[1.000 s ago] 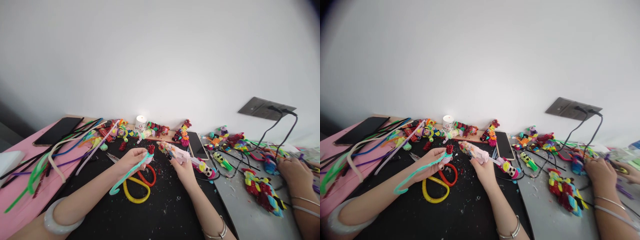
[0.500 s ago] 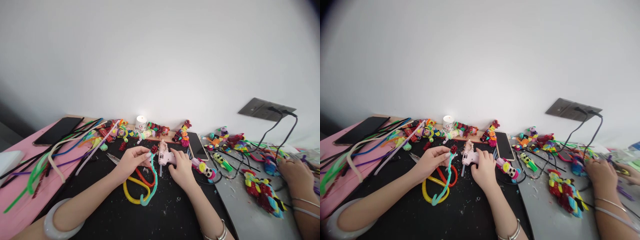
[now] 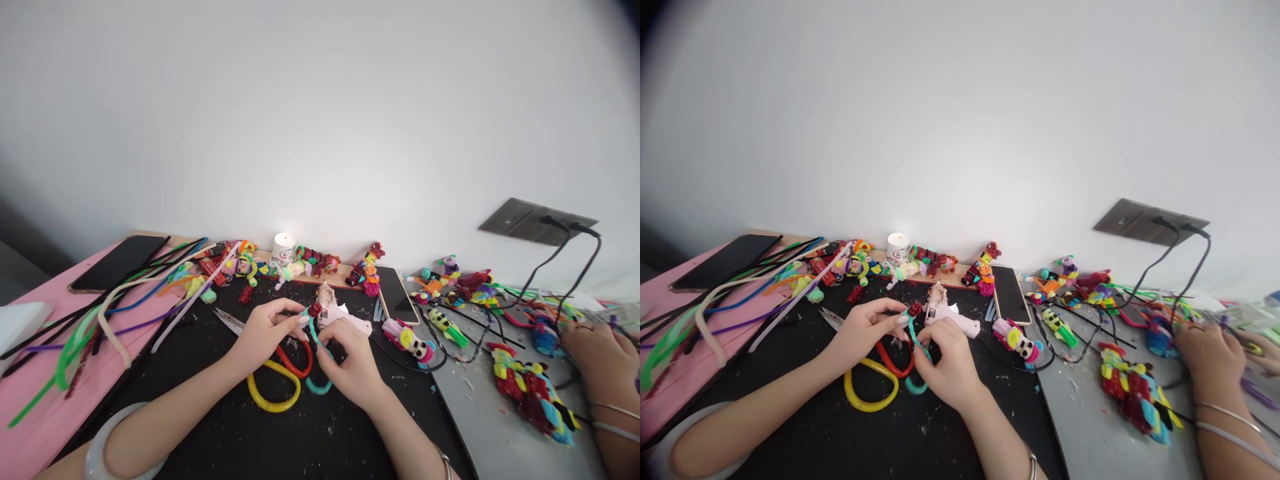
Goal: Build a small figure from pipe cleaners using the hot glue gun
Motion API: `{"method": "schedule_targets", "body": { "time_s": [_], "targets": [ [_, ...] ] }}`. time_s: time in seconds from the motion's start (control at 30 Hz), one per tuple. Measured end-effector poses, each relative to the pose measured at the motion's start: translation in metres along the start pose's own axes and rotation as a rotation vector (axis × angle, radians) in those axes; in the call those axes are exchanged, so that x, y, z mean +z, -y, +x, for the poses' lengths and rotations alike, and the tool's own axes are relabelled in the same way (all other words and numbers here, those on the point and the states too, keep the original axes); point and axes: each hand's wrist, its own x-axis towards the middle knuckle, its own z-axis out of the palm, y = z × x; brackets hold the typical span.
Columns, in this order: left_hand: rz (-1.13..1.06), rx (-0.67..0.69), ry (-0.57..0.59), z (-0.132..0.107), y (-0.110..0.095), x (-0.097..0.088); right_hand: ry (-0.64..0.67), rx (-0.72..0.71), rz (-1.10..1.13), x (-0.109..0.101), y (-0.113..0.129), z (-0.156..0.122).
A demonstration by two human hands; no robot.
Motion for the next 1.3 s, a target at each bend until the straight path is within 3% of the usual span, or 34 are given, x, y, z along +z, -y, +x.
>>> {"method": "schedule_targets", "body": {
  "time_s": [0.27,0.53,0.87,1.3],
  "targets": [
    [-0.17,-0.105,0.062,0.006,0.003,-0.004,-0.094,0.186,0.2,-0.004,-0.008,-0.001],
    [-0.324,-0.184,0.155,0.005,0.002,-0.005,-0.094,0.318,0.355,-0.004,-0.009,0.001],
    [-0.327,-0.279,0.296,-0.001,-0.004,-0.003,-0.117,0.352,0.43,-0.004,-0.012,0.0],
    [-0.33,-0.342,0.499,-0.002,0.002,-0.009,-0.129,0.342,0.526,-0.001,-0.013,-0.001]
  ]
}}
